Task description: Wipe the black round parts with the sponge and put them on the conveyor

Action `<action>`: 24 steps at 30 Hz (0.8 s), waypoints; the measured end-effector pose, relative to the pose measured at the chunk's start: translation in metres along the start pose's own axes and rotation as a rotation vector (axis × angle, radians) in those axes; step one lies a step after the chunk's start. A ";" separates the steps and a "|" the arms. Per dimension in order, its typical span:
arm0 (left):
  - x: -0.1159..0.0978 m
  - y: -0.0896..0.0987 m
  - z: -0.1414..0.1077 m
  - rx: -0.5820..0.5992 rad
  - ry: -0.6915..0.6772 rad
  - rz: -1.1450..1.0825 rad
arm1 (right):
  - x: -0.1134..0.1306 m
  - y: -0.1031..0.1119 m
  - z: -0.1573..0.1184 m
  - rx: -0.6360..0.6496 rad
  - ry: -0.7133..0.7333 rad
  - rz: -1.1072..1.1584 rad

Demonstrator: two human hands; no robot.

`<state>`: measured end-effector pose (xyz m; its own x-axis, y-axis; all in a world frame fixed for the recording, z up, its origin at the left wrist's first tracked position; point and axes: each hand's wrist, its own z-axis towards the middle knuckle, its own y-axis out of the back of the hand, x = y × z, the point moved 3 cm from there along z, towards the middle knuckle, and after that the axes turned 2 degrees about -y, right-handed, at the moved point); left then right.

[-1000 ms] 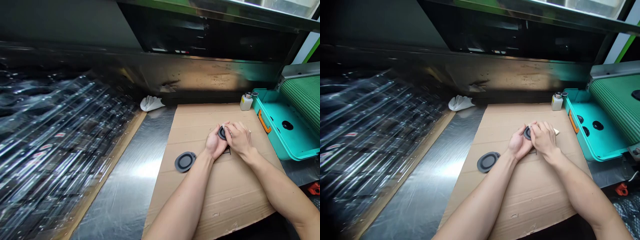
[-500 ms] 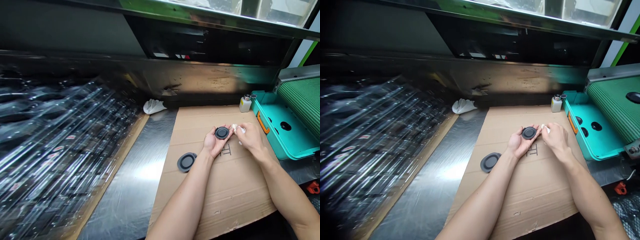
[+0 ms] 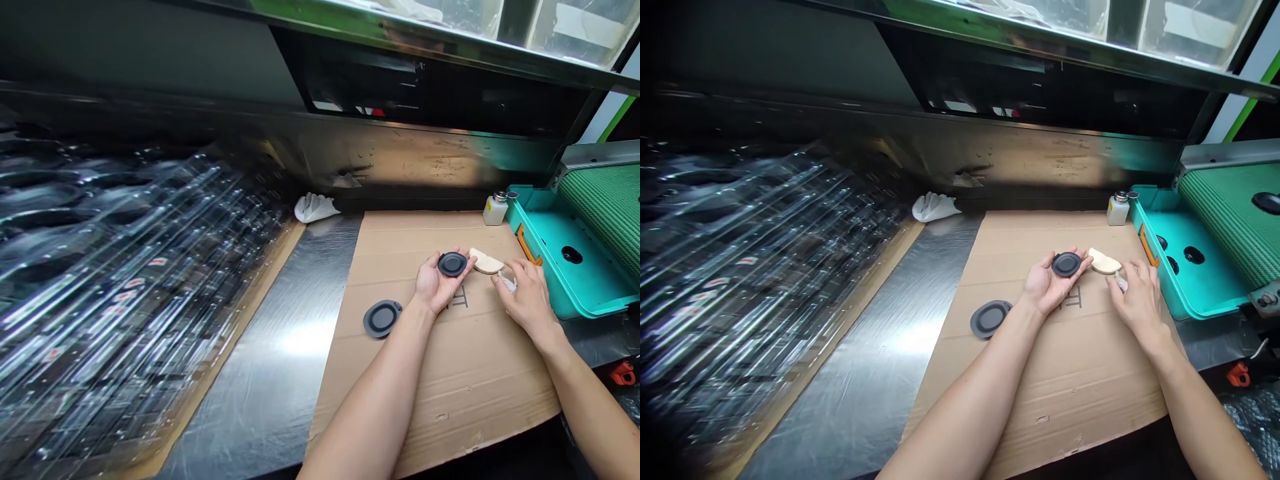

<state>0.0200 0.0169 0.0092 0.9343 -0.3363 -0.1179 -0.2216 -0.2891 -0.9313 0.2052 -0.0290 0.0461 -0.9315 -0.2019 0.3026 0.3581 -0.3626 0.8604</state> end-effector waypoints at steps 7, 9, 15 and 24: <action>0.010 0.002 -0.007 0.126 0.099 0.169 | 0.052 -0.016 0.012 0.030 0.152 0.347; 0.012 0.002 -0.009 0.146 0.108 0.198 | 0.054 -0.022 0.013 0.049 0.140 0.392; 0.018 0.002 -0.014 0.298 0.144 0.324 | 0.040 -0.020 0.004 -0.118 -0.010 0.417; 0.020 0.011 -0.009 0.175 0.022 0.621 | 0.012 0.008 -0.019 -0.226 -0.172 0.165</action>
<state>0.0340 -0.0007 -0.0003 0.6403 -0.4123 -0.6481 -0.6690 0.1153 -0.7343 0.1981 -0.0521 0.0488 -0.8498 -0.1253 0.5120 0.4926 -0.5344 0.6868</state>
